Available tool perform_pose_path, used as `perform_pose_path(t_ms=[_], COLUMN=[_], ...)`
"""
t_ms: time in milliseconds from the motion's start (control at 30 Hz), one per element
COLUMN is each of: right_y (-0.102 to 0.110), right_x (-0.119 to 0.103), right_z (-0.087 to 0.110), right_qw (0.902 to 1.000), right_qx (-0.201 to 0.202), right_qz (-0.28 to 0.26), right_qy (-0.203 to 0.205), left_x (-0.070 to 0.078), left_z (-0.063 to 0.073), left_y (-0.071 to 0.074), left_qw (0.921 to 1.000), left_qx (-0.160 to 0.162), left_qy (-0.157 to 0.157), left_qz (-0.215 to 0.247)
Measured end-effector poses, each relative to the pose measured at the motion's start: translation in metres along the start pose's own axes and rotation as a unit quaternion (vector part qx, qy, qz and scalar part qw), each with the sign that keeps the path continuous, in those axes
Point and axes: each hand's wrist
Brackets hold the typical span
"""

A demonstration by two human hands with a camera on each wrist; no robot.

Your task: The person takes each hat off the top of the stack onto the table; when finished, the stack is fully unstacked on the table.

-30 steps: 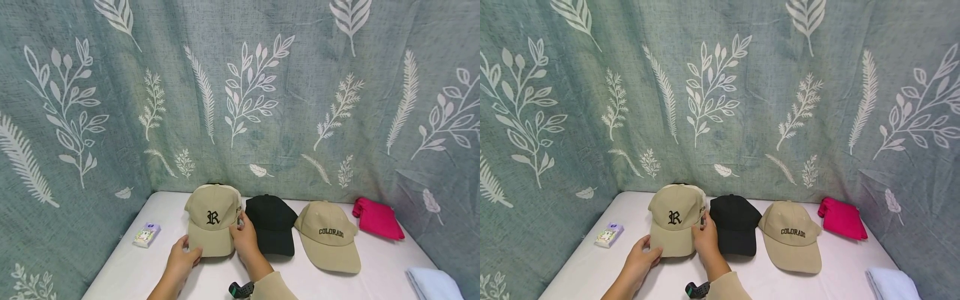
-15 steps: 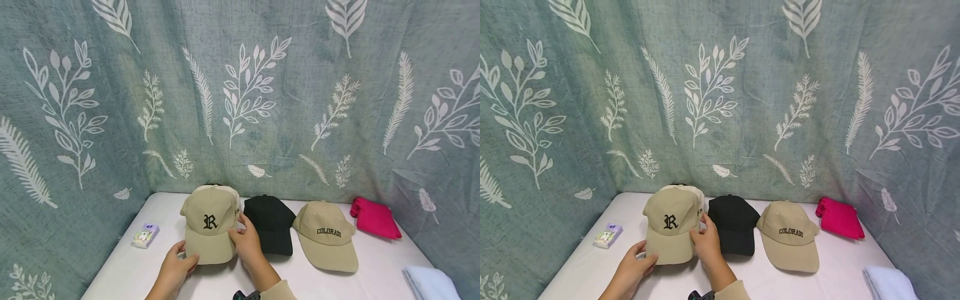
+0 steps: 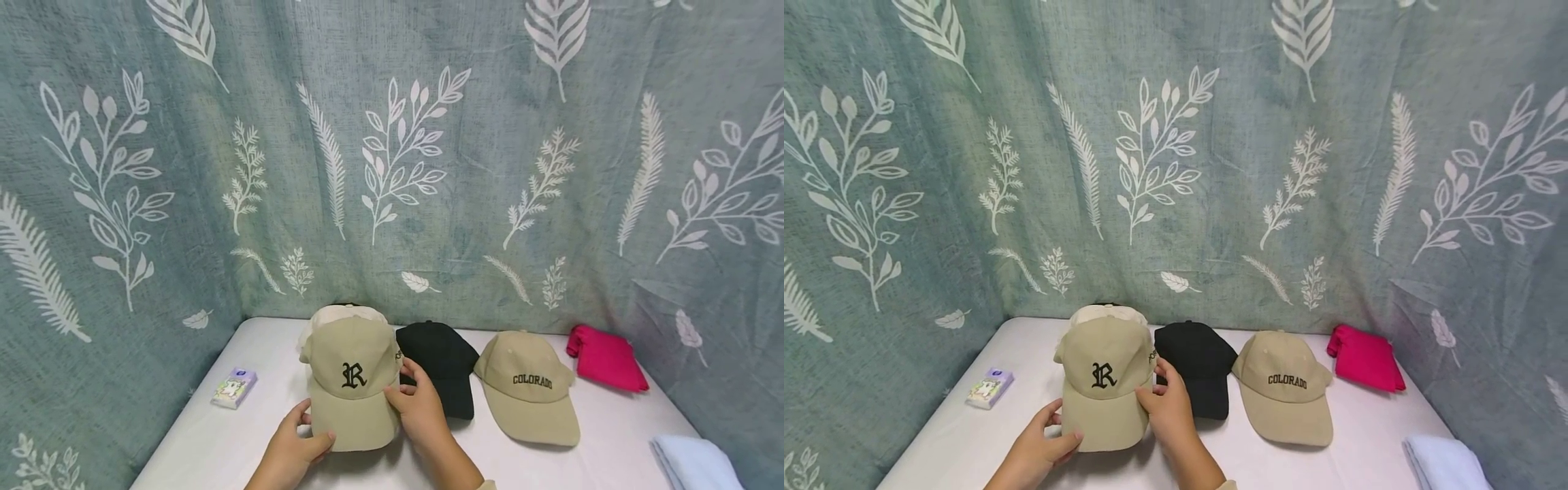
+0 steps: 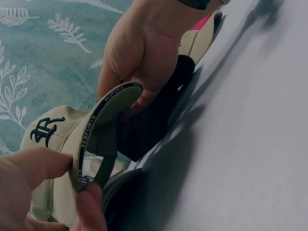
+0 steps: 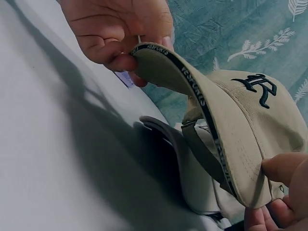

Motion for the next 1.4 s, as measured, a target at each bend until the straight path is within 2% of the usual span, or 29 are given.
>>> perform_pose_path(t_ms=[167, 467, 600, 833, 1400], right_y=[0.013, 0.033, 0.042, 0.058, 0.12], right_x=[-0.002, -0.011, -0.01, -0.011, -0.023], right_z=[0.007, 0.018, 0.021, 0.029, 0.039], right_qw=[1.0, 1.0, 1.0, 0.9997, 0.9985], right_qx=[-0.003, -0.001, -0.003, 0.005, -0.002], right_qz=[-0.007, -0.007, -0.007, -0.012, -0.009], right_qy=[0.002, 0.006, 0.0, -0.019, -0.054], left_x=[0.003, 0.01, 0.012, 0.016, 0.024], left_z=[0.006, 0.016, 0.021, 0.027, 0.031], left_y=[-0.004, -0.015, -0.018, -0.027, -0.067], left_qw=[0.9998, 0.9989, 0.9975, 0.9958, 0.9899], left_qx=[-0.018, -0.042, -0.062, -0.074, -0.117], left_qy=[0.002, -0.012, -0.021, -0.039, -0.059], left_qz=[-0.001, -0.016, -0.026, -0.038, -0.053])
Point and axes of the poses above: each hand's wrist, its own z-axis away from the middle knuckle, its own y-axis out of the back of the hand, x = y × z, and after that the axes turned 6 degrees about y, right-handed
